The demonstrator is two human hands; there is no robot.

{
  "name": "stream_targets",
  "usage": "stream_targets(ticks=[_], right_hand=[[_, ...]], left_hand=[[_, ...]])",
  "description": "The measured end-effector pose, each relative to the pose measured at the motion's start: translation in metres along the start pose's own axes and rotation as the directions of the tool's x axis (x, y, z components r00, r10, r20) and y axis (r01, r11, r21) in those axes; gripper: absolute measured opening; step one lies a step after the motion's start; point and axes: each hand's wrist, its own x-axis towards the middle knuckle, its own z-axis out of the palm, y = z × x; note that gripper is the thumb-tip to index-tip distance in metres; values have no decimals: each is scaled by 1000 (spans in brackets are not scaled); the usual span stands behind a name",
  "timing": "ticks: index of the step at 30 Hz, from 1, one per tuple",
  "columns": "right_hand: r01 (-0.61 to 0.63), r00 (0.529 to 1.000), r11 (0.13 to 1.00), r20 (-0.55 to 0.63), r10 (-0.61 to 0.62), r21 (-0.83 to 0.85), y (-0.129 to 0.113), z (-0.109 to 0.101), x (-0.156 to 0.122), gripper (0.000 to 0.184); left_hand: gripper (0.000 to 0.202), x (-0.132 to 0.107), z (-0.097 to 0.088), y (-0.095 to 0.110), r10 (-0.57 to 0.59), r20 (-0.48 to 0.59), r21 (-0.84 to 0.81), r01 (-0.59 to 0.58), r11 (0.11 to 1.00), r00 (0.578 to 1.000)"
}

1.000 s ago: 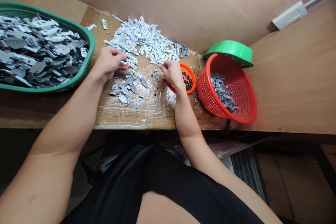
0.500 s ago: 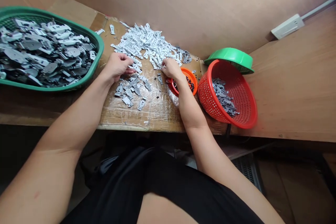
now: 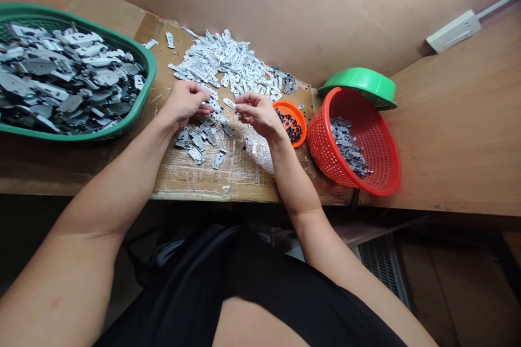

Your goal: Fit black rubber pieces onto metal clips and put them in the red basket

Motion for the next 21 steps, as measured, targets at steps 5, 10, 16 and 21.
stream_targets(ticks=[5, 10, 16, 21], right_hand=[[-104, 991, 994, -76, 107, 43, 2, 34, 3, 50], [-124, 985, 985, -101, 137, 121, 3, 43, 6, 46], [-94, 984, 970, -125, 124, 222, 8, 47, 5, 44], [-57, 987, 986, -139, 80, 158, 11, 49, 6, 45]], left_hand=[[28, -6, 7, -1, 1, 56, 35, -3, 999, 998], [31, -6, 12, -5, -1, 73, 22, 0, 1000, 997], [31, -5, 13, -8, 3, 59, 21, -4, 1000, 998], [29, -4, 12, -7, 9, 57, 10, -10, 1000, 998]])
